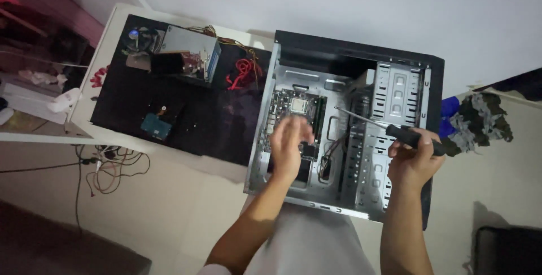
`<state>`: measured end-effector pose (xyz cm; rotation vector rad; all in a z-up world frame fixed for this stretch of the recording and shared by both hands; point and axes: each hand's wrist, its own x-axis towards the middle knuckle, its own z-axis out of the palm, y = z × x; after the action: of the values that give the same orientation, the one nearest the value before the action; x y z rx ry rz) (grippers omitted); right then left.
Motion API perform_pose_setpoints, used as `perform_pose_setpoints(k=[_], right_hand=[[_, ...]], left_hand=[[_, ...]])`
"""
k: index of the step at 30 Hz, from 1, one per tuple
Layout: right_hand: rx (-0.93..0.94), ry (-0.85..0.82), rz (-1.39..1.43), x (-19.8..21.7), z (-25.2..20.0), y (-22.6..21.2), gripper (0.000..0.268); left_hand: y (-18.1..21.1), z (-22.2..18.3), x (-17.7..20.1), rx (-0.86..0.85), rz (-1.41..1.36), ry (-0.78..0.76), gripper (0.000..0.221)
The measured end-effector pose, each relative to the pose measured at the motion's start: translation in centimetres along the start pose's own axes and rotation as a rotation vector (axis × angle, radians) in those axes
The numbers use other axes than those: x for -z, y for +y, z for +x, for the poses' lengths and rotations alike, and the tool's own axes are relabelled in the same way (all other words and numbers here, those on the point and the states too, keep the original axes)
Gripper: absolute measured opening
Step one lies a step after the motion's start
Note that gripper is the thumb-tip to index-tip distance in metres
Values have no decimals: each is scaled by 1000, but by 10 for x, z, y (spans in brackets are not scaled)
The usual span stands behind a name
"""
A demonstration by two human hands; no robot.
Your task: Installing and securing a motherboard inside a computer case using a screwdriver.
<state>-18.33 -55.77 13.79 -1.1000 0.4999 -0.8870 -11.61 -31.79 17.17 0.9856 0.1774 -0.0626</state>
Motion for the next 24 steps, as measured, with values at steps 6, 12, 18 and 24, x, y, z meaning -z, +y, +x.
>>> perform_pose_setpoints(k=[6,12,18,24], right_hand=[[66,-117,-255,-22,24,-25,28],[479,-279,-588,-33,82,18,15],[477,-460,-828,-91,76,36,21],[456,-522,-992,-95,87,77,28]], left_hand=[[19,23,27,52,999,-642,57],[14,68,-5,18,1475,-764,57],[2,74,-23,13,1583,-846,75],[-43,78,6,-148,1664,-924,88]])
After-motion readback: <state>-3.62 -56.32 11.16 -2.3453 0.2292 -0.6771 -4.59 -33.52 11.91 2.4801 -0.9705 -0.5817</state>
